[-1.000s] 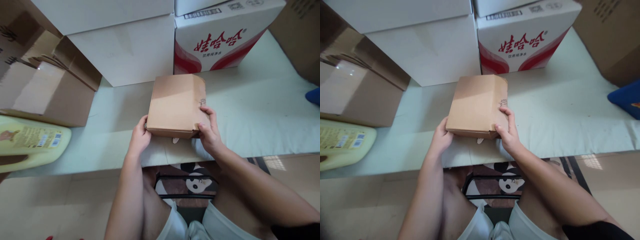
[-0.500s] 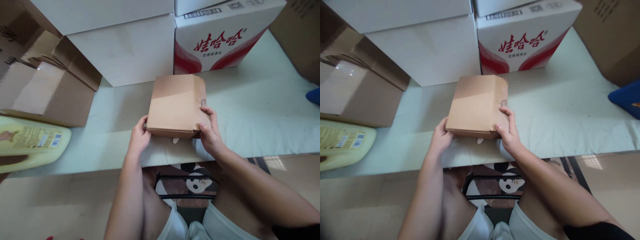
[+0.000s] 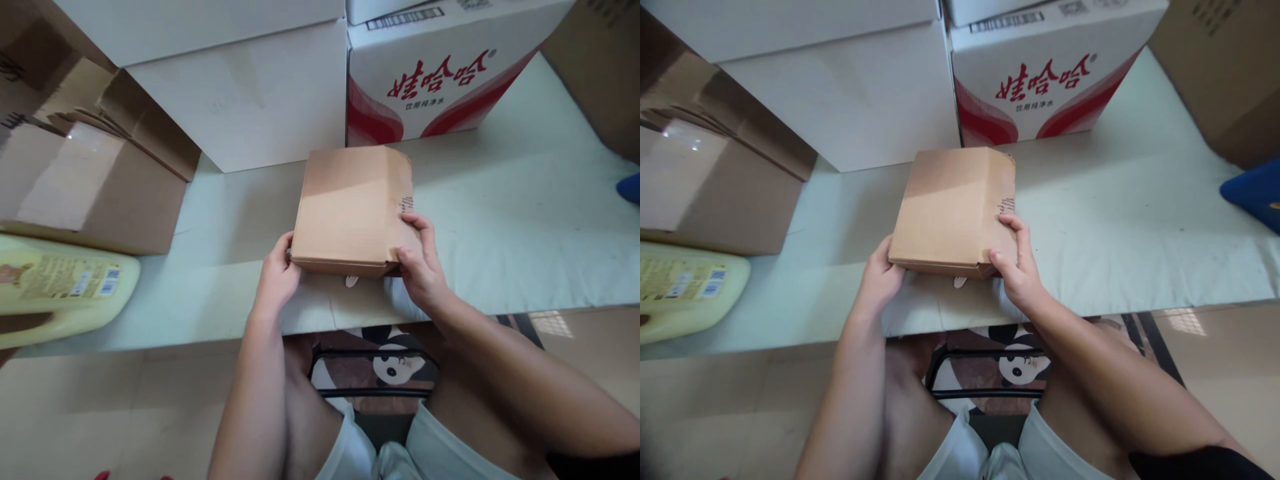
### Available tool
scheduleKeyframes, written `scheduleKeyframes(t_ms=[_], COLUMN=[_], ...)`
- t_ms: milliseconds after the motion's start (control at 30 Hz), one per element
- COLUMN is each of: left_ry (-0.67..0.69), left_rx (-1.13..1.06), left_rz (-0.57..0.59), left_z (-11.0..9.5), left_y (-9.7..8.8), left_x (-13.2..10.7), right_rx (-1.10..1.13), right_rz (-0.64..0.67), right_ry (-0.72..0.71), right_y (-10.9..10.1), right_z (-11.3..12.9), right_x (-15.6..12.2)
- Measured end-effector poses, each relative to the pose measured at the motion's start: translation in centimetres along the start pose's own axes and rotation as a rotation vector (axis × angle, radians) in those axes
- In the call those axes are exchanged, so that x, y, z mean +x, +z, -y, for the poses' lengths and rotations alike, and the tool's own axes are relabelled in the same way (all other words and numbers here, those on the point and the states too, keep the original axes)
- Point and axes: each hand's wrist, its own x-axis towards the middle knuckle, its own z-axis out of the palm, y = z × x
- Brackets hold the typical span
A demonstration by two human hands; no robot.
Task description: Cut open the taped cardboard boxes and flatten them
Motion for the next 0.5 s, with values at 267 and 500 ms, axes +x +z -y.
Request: scheduleKeyframes(t_ms=[267,500], left_ry=[-0.015,-0.028], left_rx=[0.017,0.025], left_rz=[0.003,0.001], left_z=[-0.13,-0.10], left_y=[-0.02,0.00], left_x=[0.06,-0.06], right_rx=[-0.003,0.010], right_rz=[0.004,-0.005], right_ry=[-0.023,-0.019], right_y=[-0.01,-0.02], right_z=[-0.19,-0.05], right_x=[0.05,0.00])
